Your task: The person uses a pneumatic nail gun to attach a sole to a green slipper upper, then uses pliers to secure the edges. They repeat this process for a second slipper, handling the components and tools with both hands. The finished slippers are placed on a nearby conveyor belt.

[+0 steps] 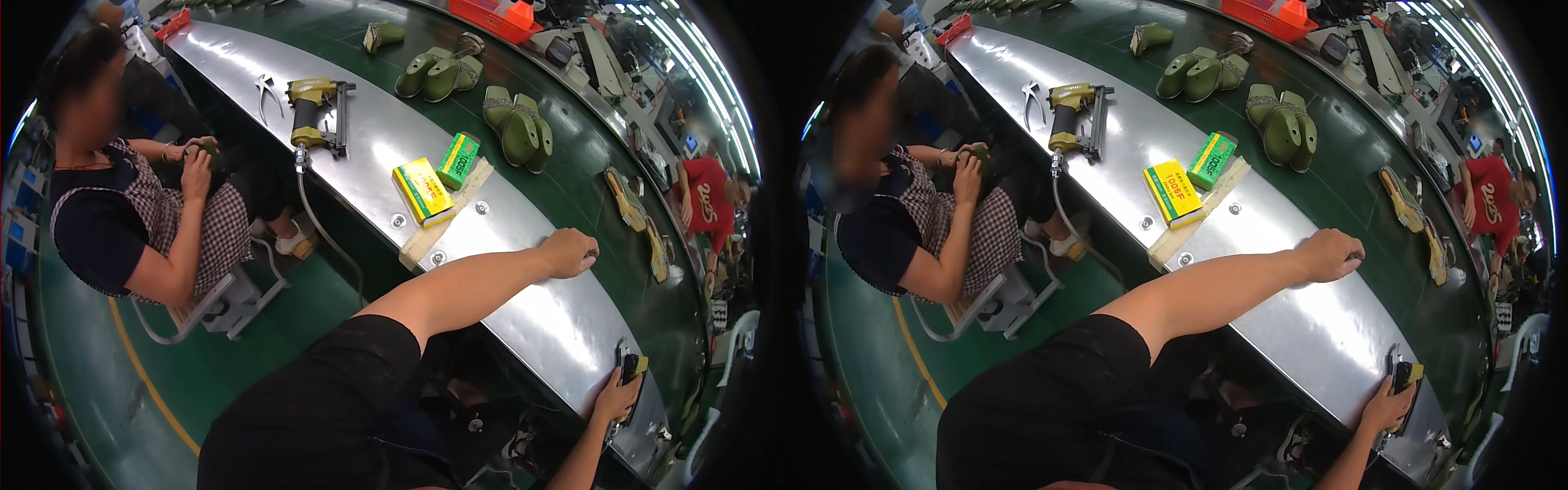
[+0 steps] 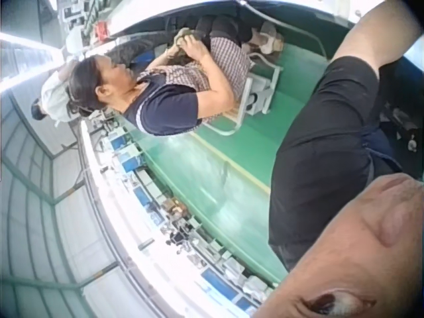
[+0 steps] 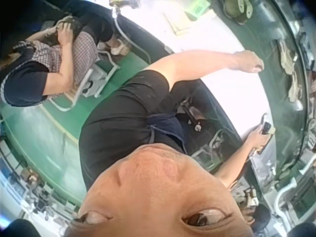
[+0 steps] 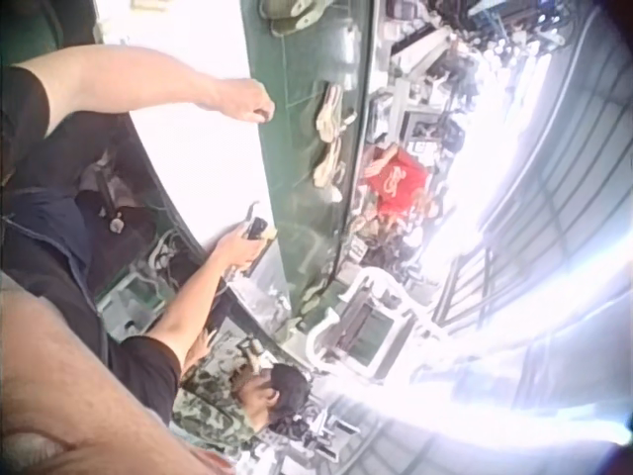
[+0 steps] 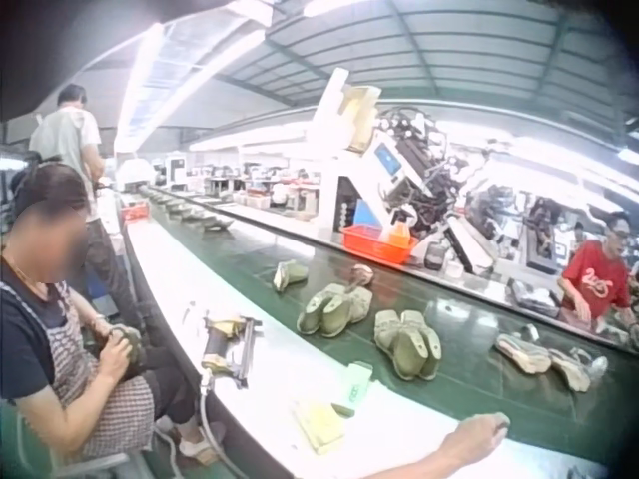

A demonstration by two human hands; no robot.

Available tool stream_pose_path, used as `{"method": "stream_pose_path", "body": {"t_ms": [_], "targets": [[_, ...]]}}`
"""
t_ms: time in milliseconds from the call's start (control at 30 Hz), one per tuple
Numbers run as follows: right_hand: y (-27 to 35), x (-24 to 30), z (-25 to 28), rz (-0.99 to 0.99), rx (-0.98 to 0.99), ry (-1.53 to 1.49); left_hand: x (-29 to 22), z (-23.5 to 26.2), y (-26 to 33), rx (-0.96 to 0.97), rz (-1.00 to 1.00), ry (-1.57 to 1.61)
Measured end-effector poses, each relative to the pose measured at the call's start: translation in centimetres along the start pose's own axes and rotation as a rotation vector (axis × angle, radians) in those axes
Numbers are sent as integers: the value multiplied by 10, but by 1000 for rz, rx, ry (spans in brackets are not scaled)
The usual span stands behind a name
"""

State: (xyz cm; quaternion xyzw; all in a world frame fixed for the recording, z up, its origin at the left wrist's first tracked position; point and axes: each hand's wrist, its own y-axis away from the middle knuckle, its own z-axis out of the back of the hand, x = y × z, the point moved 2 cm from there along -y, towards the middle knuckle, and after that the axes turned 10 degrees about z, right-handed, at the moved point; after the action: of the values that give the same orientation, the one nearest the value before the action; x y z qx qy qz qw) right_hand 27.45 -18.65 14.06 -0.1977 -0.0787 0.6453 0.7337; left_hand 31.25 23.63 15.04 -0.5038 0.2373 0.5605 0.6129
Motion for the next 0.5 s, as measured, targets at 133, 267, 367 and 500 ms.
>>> {"method": "stream_pose_path", "body": {"t_ms": [133, 267, 367, 500], "targets": [[7, -8, -1, 11, -29, 22, 1, -3, -6, -77, -9, 10], [1, -7, 1, 141, -153, -71, 13, 3, -16, -123, -8, 93], [5, 14, 9, 45, -108, -122, 16, 14, -20, -125, 63, 135], [9, 7, 3, 85, -115, -119, 20, 20, -30, -140, 126, 135]]}}
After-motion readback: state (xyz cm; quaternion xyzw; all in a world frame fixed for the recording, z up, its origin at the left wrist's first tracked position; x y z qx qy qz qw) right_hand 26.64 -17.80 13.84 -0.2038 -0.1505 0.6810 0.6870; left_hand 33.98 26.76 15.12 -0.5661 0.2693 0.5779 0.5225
